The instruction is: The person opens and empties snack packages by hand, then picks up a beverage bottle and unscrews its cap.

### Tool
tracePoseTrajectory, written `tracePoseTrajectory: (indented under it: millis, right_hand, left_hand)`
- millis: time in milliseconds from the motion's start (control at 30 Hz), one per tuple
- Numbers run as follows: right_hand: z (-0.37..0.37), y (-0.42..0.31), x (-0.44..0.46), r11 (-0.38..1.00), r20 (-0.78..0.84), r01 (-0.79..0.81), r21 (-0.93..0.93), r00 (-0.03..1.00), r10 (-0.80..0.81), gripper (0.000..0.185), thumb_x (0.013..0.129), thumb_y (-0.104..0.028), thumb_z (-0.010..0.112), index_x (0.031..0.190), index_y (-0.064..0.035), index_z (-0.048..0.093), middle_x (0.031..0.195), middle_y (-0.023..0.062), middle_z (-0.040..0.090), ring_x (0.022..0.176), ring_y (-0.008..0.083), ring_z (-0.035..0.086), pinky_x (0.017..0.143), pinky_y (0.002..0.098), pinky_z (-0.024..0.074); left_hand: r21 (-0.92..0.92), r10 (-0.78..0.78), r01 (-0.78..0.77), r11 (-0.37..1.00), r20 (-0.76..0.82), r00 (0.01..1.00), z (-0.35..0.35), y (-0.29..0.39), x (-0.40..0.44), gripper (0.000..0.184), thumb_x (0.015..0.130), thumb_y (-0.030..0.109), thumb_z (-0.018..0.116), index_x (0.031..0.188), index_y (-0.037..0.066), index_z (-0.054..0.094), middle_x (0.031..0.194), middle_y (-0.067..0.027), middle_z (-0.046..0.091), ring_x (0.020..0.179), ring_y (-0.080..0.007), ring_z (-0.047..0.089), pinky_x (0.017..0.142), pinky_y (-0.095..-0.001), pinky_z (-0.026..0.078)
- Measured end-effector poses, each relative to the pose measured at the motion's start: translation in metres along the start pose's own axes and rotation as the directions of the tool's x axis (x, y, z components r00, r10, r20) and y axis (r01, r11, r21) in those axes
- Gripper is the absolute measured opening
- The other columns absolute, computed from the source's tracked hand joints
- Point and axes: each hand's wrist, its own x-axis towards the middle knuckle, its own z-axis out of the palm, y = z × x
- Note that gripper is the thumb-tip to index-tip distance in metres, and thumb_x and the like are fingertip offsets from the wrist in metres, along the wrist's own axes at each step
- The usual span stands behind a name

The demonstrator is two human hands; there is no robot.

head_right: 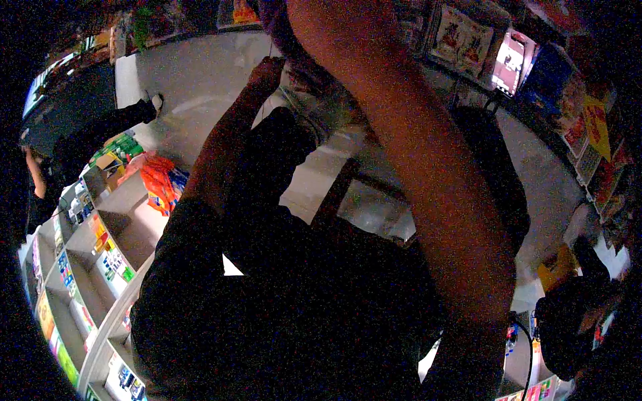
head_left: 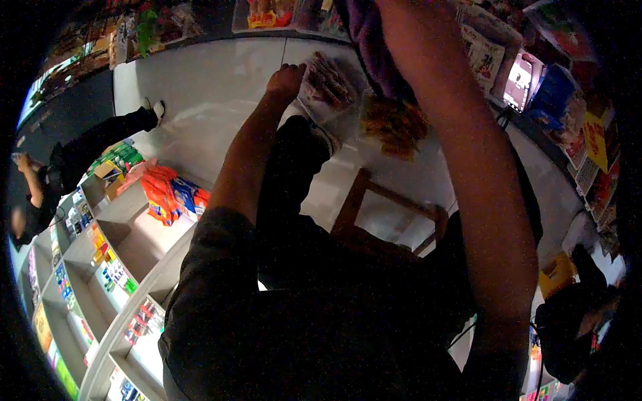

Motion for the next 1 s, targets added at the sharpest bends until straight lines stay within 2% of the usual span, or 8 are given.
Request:
tracePoseTrajectory:
  millis: [167,300,400,467,667,867,933,1000]
  right_hand:
    - [-0.001,0.038,0.035,0.966,-0.053,0.177,-0.191,0.98,-0.19,0.058,0.107,-0.045,0.053,0.136,0.0041,0.055,0.118,0.0214,0.064,0.107,0.0324,0.062,0.094,0.0478,0.0467]
    - [0.017,0.04,0.028,0.937,-0.206,0.2,0.285,0.968,-0.144,0.057,0.106,-0.044,0.054,0.132,0.0066,0.058,0.117,0.0219,0.066,0.107,0.032,0.062,0.094,0.048,0.0466]
    - [-0.003,0.031,0.028,0.989,-0.135,0.131,-0.065,0.981,-0.139,0.055,0.106,-0.041,0.055,0.127,0.0088,0.059,0.112,0.0213,0.067,0.105,0.0311,0.063,0.094,0.0464,0.0466]
    - [0.001,0.014,0.008,0.975,-0.115,0.191,-0.109,0.972,-0.203,0.052,0.105,-0.039,0.056,0.125,0.009,0.06,0.11,0.021,0.067,0.104,0.0305,0.063,0.093,0.0456,0.0465]
    - [-0.003,0.033,0.031,0.959,-0.05,0.204,-0.195,0.975,-0.218,0.044,0.105,-0.035,0.053,0.117,0.0062,0.063,0.107,0.021,0.065,0.097,0.03,0.062,0.089,0.0447,0.0474]
    - [-0.002,0.073,0.049,0.457,0.052,0.532,-0.713,0.689,-0.723,0.044,0.105,-0.035,0.052,0.123,0.0049,0.059,0.111,0.0217,0.064,0.1,0.0321,0.064,0.089,0.0446,0.0487]
    - [-0.006,0.026,0.012,0.898,-0.028,0.363,-0.248,0.924,-0.381,0.048,0.105,-0.037,0.053,0.128,0.0043,0.057,0.112,0.0222,0.064,0.102,0.0335,0.065,0.09,0.0444,0.0492]
    - [-0.01,0.011,-0.001,0.976,0.039,0.196,0.092,0.979,-0.2,0.051,0.105,-0.04,0.054,0.132,0.0037,0.055,0.111,0.0219,0.064,0.101,0.0333,0.064,0.09,0.0441,0.0493]
  left_hand:
    - [-0.113,-0.341,0.337,0.935,-0.014,0.94,-0.02,0.022,-0.011,0.043,0.095,0.015,0.058,0.136,0.003,0.053,0.129,-0.0204,0.063,0.12,-0.039,0.062,0.098,-0.0494,0.056]
    - [-0.119,0.011,0.019,0.993,0.251,0.968,-0.025,0.028,-0.033,0.046,0.096,0.019,0.055,0.14,0.006,0.051,0.137,-0.0229,0.06,0.123,-0.041,0.062,0.1,-0.0526,0.054]
    - [-0.163,0.145,-0.111,0.98,0.218,0.965,0.009,0.041,-0.045,0.045,0.098,0.019,0.051,0.142,0.013,0.053,0.133,-0.0241,0.062,0.121,-0.0428,0.063,0.1,-0.054,0.054]
    - [-0.206,0.191,-0.142,0.968,0.246,0.95,0.055,0.04,-0.035,0.047,0.098,0.018,0.051,0.144,0.018,0.053,0.13,-0.0246,0.064,0.119,-0.0441,0.064,0.099,-0.0539,0.054]
    - [-0.262,0.11,-0.053,0.964,0.208,0.972,-0.011,0.058,-0.036,0.045,0.091,0.007,0.06,0.136,0.012,0.061,0.124,-0.0215,0.067,0.118,-0.0385,0.064,0.099,-0.0489,0.054]
    - [-0.414,0.1,-0.151,0.898,-0.143,0.985,0.06,0.025,-0.005,0.032,0.092,0.006,0.058,0.123,0.009,0.067,0.122,-0.0186,0.067,0.113,-0.038,0.065,0.099,-0.0458,0.054]
    - [-0.436,0.22,-0.291,0.852,-0.206,0.954,0.029,0.04,-0.019,0.03,0.092,0.006,0.057,0.121,0.008,0.068,0.122,-0.0181,0.066,0.114,-0.0384,0.065,0.098,-0.0463,0.055]
    - [-0.403,0.259,-0.338,0.85,-0.238,0.936,0.024,0.048,-0.02,0.028,0.092,0.007,0.057,0.118,0.008,0.069,0.123,-0.0179,0.066,0.114,-0.0381,0.065,0.097,-0.0465,0.055]
